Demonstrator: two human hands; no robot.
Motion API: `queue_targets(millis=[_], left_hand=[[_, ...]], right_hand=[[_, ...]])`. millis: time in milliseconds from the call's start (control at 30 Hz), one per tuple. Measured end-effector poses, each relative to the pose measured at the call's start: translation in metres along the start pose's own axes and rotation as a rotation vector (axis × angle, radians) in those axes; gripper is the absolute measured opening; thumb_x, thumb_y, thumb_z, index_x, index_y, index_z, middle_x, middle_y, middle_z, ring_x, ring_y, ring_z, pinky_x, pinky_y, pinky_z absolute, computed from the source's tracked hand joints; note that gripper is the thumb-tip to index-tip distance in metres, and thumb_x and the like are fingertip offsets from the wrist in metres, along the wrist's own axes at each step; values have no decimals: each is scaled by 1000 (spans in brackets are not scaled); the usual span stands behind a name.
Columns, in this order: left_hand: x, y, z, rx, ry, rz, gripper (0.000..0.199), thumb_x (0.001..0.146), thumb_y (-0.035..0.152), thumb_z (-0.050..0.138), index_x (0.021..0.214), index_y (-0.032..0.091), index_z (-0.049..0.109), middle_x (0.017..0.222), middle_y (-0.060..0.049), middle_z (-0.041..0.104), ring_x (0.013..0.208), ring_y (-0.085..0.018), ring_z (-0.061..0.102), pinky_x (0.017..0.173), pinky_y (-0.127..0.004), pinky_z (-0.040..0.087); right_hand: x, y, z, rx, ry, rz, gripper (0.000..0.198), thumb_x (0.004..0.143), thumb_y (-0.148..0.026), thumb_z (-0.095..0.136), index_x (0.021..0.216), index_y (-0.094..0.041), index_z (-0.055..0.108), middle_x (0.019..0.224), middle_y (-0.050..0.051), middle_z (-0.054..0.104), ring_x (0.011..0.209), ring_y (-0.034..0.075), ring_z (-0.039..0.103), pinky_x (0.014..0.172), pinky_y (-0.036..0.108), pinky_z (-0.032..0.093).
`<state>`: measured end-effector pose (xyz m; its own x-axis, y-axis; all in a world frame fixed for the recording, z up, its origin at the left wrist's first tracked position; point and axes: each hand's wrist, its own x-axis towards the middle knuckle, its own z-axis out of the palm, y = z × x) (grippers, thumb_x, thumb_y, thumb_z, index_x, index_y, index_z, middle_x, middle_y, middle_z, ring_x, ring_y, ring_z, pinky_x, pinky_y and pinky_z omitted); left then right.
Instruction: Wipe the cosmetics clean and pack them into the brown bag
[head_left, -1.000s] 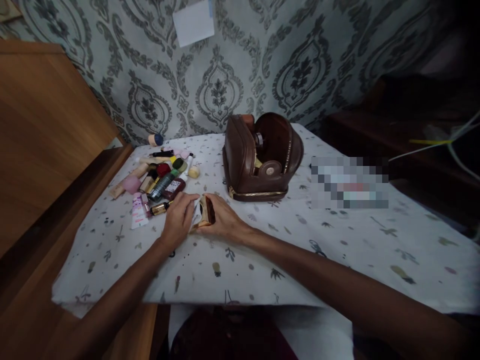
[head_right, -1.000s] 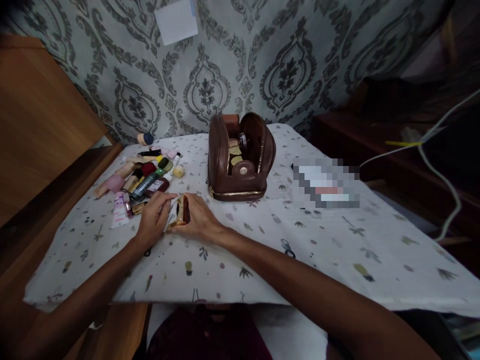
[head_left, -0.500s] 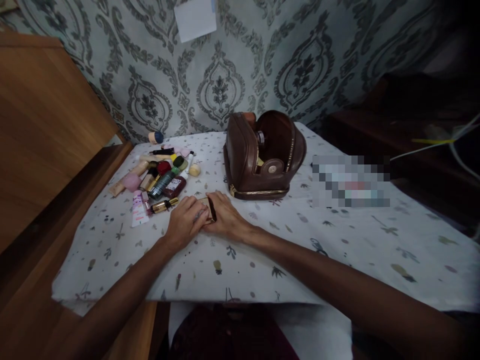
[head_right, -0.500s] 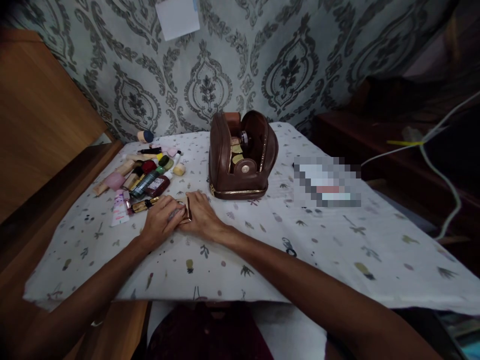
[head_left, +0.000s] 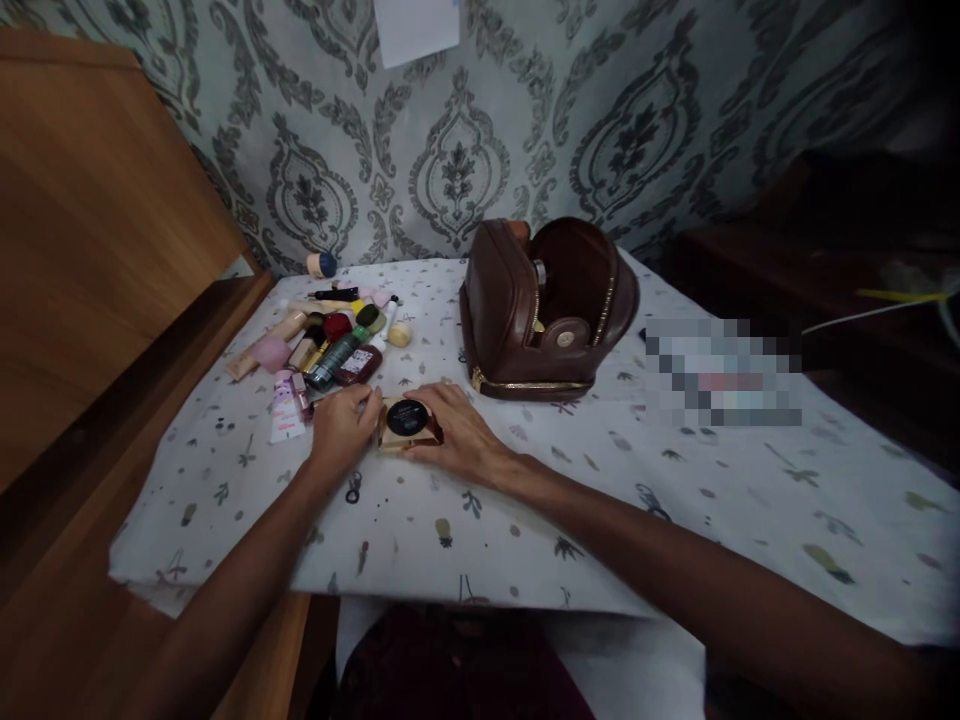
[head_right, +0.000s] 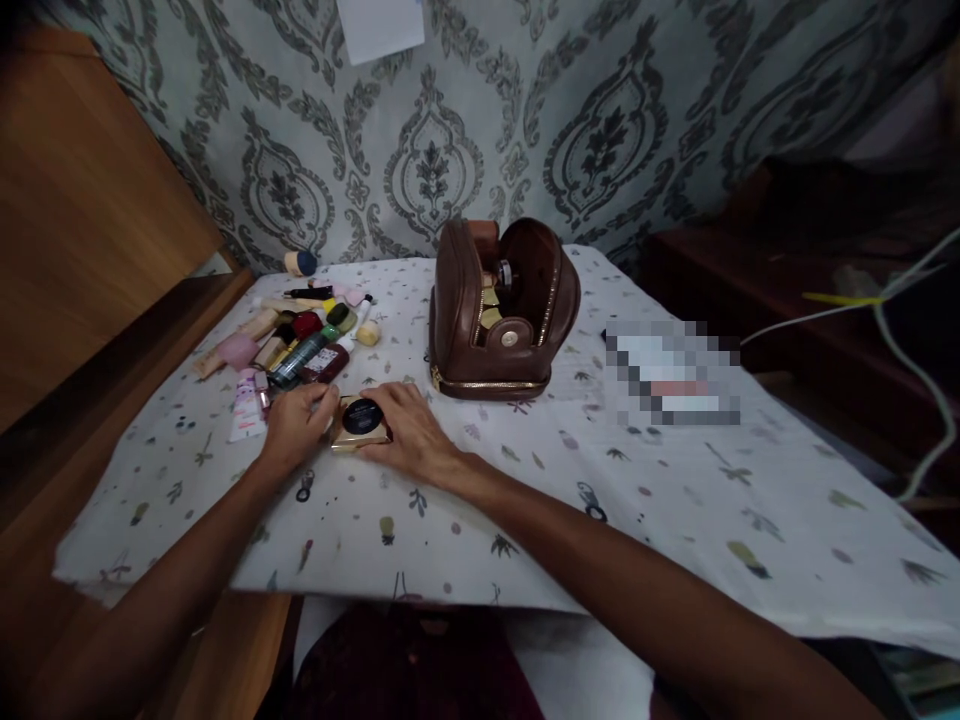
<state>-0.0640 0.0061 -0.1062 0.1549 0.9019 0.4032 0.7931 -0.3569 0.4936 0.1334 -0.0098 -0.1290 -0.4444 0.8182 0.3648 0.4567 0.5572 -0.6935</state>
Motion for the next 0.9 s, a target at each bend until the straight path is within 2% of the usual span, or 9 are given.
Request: queue_targets(millis=[100, 233, 333, 433, 500, 600, 733, 833, 900], left_hand=[[1, -2, 0, -50, 13, -23, 42, 93, 39, 44, 56, 20, 45, 53, 3, 43, 53, -13, 42, 57, -28, 26], [0, 2, -2, -187, 83, -54, 43, 97, 41, 37, 62, 20, 51, 57, 2, 48, 59, -14, 47, 59, -27, 34], [-2, 5, -3, -360, 166, -109, 42, 98, 42, 40, 67, 19, 57, 59, 2, 52, 60, -15, 49, 61, -27, 37], [-3, 7, -4, -402, 202, -92, 40, 98, 41, 42, 70, 19, 59, 63, 2, 54, 63, -14, 50, 63, -27, 38], [-3, 7, -3, -383, 188, -55, 39, 98, 40, 42, 71, 19, 60, 64, 2, 54, 64, -14, 50, 65, -27, 38], [-2, 6, -1, -340, 127, -23, 38, 98, 39, 41, 72, 18, 59, 65, 2, 53, 65, -14, 52, 66, -27, 39], [-2, 3, 4, -237, 35, 44, 37, 100, 36, 38, 74, 18, 58, 68, 0, 53, 68, -16, 53, 67, -29, 38], [-3, 2, 8, -179, -14, 105, 34, 101, 33, 37, 77, 19, 56, 73, -1, 53, 73, -17, 54, 70, -30, 38], [-4, 1, 9, -165, -31, 131, 32, 101, 32, 36, 78, 19, 55, 75, -1, 52, 74, -17, 54, 71, -30, 39]], right_hand=[[1, -4, -2, 147, 86, 76, 51, 75, -36, 78, 118, -21, 57, 115, 9, 59, 111, 27, 53, 99, 46, 43], [5, -12, -5, 654, 111, 303, 50, 82, -58, 66, 118, -24, 55, 107, 7, 63, 98, 23, 61, 87, 39, 52], [9, -18, -7, 1033, -11, 480, 58, 86, -73, 48, 109, -21, 58, 96, 9, 69, 85, 23, 67, 72, 36, 56], [10, -23, -7, 1151, -182, 643, 62, 91, -73, 39, 100, -16, 60, 81, 11, 71, 69, 20, 70, 58, 29, 55], [9, -25, -7, 1109, -227, 686, 53, 93, -67, 43, 99, -16, 57, 76, 9, 71, 63, 18, 70, 54, 25, 53], [5, -27, -7, 944, -263, 662, 38, 95, -54, 50, 108, -18, 50, 69, 3, 69, 56, 17, 68, 51, 24, 53], [2, -27, -16, 489, -243, 504, 40, 95, -46, 51, 126, -20, 43, 56, -6, 56, 44, 15, 57, 46, 24, 45], [3, -27, -27, 179, -265, 371, 42, 92, -46, 57, 124, -20, 49, 64, -4, 57, 52, 13, 54, 53, 25, 39], [4, -27, -33, 49, -321, 311, 52, 83, -51, 67, 123, -21, 51, 75, -1, 61, 64, 16, 56, 58, 27, 38]])
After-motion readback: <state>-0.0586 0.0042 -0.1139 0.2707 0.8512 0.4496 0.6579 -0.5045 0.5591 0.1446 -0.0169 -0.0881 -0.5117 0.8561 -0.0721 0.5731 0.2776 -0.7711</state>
